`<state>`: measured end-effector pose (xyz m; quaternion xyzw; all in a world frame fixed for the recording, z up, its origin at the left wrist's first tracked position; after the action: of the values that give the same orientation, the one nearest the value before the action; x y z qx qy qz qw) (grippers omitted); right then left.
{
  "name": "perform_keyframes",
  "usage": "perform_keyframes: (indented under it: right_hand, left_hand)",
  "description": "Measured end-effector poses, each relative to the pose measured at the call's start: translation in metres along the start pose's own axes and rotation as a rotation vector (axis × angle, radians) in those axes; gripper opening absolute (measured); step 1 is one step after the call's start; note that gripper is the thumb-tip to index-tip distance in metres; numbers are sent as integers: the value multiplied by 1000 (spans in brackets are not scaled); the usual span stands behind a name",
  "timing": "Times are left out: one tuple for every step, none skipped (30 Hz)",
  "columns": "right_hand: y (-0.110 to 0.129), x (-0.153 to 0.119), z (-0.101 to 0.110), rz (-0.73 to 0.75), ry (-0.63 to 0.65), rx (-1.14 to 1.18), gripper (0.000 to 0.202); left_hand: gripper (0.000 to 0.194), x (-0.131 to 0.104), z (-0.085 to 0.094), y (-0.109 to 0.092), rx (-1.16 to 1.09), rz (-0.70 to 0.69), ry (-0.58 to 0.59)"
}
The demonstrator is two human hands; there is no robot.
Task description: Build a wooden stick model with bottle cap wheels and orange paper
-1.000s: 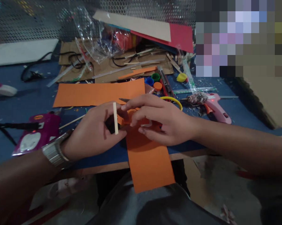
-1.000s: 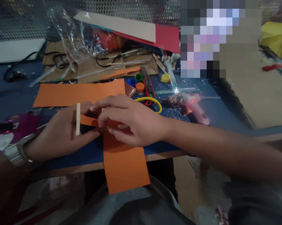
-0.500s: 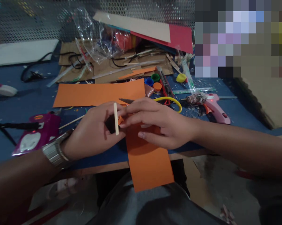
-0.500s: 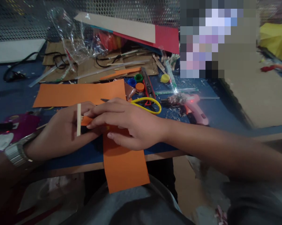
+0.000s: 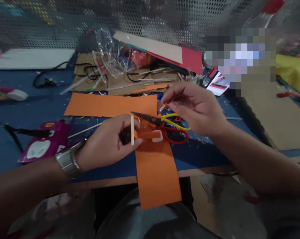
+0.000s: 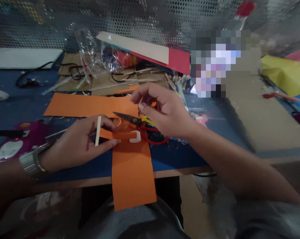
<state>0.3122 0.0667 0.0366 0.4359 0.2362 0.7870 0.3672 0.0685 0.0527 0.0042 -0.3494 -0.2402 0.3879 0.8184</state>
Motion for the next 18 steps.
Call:
perform_keyframes:
  right_hand:
    - [0,4,7,-54,-20,46,14]
    - [2,6,15,-89,-43,81,13]
    - [6,9,24,-105,-59,89,12]
    - [9,10,33,-109,-64,56,11]
    - [11,9,42,-125,-43,-38,11]
    - [12,7,51,-151,19,-198,12]
    - [10,3,60,-198,108,-426,15]
    - [6,-3,71,-257,192,-672,19]
    - [0,-12,83,-335,275,-895,22]
    - [-8,-23,96,-447,356,-1070,26]
    - [-16,-37,106,-562,431,-1139,32]
    - [-24,-51,114,-659,488,-1126,37]
    - [-31,-66,120,-745,481,-1063,40]
    - [-37,-81,123,-808,436,-974,39]
    - [-43,-95,124,-835,416,-935,38]
    - [-49,-109,122,-847,397,-912,39]
    - [-55,-121,120,-854,367,-899,44]
    - [-60,-132,117,-866,321,-903,47]
  left_hand:
    - [21,0,0,0,-2,-11,-8]
    - [20,0,0,-1,-5,-22,-13]
    - [20,0,-1,-1,-7,-27,-13]
    - [20,0,-1,-1,-8,-31,-11]
    - [19,1,-1,-1,-8,-37,-9]
    - [18,1,-1,-1,-9,-46,-8]
    - [17,1,-1,-1,-9,-56,-9]
    - [16,2,0,-1,-10,-65,-11]
    - [16,2,0,-1,-12,-76,-13]
    - [16,3,0,-1,-15,-88,-16]
    - [15,3,0,-1,-17,-93,-16]
    - [15,3,0,-1,-17,-98,-16]
    - [15,3,0,0,-16,-102,-15]
    - [16,3,-1,0,-16,-105,-14]
    - [16,3,-1,0,-18,-104,-14]
    - [17,3,-1,0,-19,-102,-14]
    - [17,3,-2,0,-18,-101,-14]
    - [17,3,-2,1,-17,-101,-12]
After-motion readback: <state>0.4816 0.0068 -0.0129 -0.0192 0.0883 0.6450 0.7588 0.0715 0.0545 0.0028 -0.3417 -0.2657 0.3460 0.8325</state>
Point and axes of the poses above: each hand's wrist, its own x-axis towards the middle knuckle, its own z-axis out of the back of the hand, y = z × x, the point moved 5 cm from there along x, towards the middle knuckle, and after that the axes turned 8 degrees about -x, right-handed, at the moved point
